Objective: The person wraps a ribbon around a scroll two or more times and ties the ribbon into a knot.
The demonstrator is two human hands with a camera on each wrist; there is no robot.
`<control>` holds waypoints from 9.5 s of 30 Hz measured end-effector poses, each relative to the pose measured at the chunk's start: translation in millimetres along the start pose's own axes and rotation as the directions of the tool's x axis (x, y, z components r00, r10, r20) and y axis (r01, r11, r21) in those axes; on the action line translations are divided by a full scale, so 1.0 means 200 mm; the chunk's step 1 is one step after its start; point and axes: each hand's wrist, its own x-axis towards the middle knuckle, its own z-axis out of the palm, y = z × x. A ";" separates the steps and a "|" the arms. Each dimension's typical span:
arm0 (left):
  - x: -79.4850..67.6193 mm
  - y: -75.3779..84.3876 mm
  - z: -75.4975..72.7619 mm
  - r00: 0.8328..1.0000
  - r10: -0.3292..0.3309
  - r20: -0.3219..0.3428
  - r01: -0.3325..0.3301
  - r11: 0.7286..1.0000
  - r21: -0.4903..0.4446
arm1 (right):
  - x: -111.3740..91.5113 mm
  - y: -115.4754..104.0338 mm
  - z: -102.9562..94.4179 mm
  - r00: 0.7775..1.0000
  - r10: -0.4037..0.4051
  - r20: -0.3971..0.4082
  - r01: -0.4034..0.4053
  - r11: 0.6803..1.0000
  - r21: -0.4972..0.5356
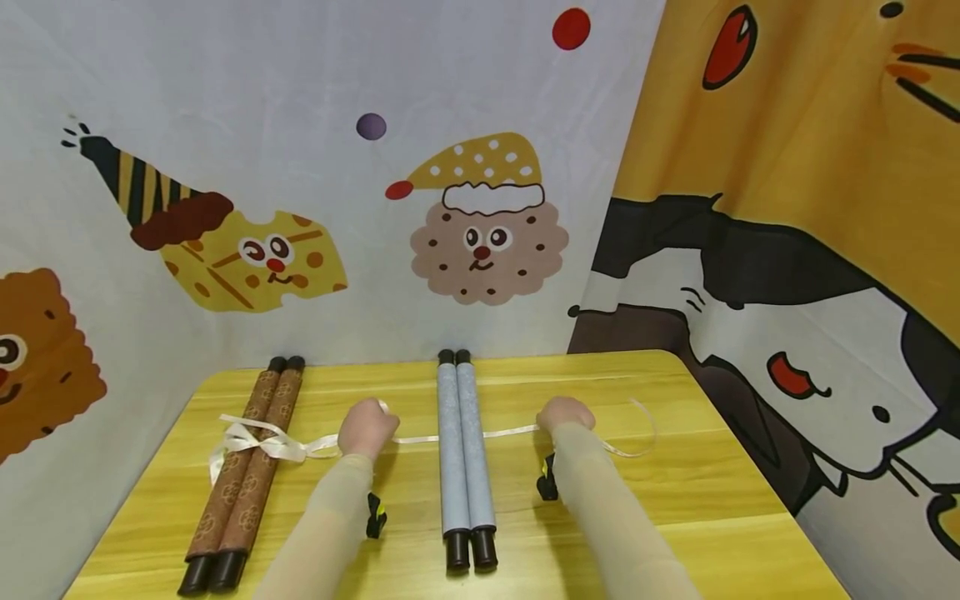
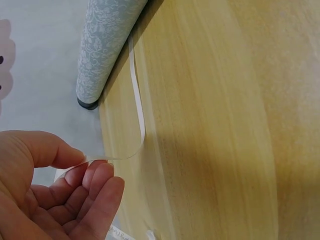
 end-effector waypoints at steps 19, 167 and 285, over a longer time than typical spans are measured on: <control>0.00 0.00 0.01 1.000 0.017 -0.008 -0.017 1.000 0.009 | -0.02 -0.05 0.04 0.996 -0.073 -0.059 0.074 0.997 0.016; -0.06 0.29 0.25 0.907 0.403 -0.121 -0.398 0.728 -0.558 | -0.09 -0.12 -0.23 0.718 -0.668 -0.195 0.573 0.409 0.710; 0.02 0.32 0.09 0.732 0.677 -0.077 -0.681 0.724 -0.110 | -0.35 -0.26 0.23 0.681 -0.610 -0.404 0.714 0.431 0.552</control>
